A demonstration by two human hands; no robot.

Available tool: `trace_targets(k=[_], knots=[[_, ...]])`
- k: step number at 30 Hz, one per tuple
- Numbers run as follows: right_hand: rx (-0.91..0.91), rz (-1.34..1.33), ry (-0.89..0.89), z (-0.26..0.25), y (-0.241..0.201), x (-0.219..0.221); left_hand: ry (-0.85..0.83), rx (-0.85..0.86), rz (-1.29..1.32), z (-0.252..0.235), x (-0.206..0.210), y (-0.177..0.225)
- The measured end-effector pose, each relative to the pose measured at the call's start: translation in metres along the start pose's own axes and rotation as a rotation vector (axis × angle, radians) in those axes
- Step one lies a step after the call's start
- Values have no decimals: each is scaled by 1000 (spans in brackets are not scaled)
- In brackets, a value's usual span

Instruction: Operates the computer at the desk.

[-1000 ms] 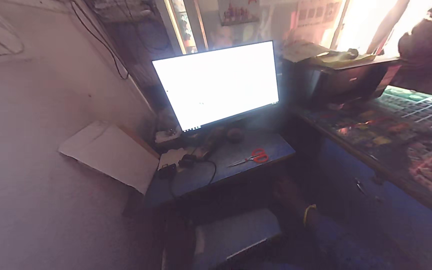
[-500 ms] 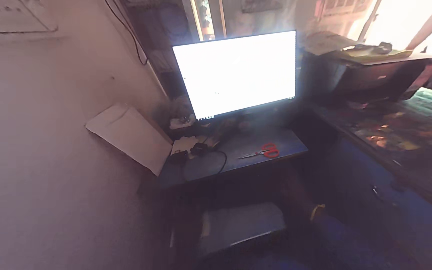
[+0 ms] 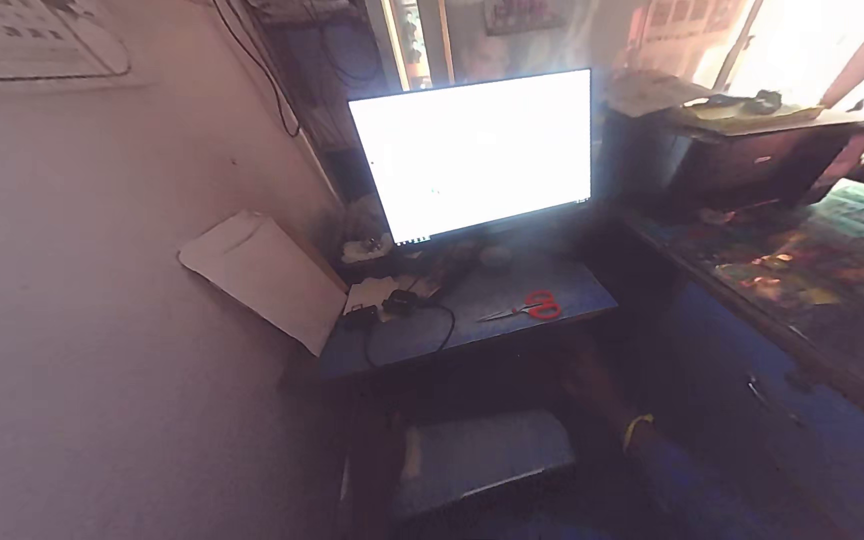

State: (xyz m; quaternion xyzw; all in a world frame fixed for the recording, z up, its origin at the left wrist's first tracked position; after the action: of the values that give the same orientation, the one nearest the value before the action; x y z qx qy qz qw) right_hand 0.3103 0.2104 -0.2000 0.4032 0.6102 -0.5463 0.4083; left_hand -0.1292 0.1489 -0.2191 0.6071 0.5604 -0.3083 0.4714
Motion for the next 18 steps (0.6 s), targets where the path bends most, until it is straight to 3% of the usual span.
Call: trace_targets(k=[6, 10, 14, 18], knots=[[-2, -7, 7, 4, 0, 0, 40, 0, -1, 5, 6, -3], [-7, -1, 24, 3, -2, -1, -110, -182, -11, 4, -23, 18], [-1, -1, 34, 2, -3, -4, -108, -294, 78, 2, -19, 12], [-10, 13, 49, 0, 0, 0, -79, -282, 82, 2, -2, -4]])
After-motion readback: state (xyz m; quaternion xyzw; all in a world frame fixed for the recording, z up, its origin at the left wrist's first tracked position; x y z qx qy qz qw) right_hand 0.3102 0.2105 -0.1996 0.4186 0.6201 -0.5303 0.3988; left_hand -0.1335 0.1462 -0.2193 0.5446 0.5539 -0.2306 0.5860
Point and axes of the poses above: each hand's wrist, its own z-axis away from the middle knuckle, its own x-axis out of the palm, y = z × x, the point moved 6 cm from there along -z, towards the middle knuckle, and after that the axes turned 5 degrees about x, right-handed, at the moved point
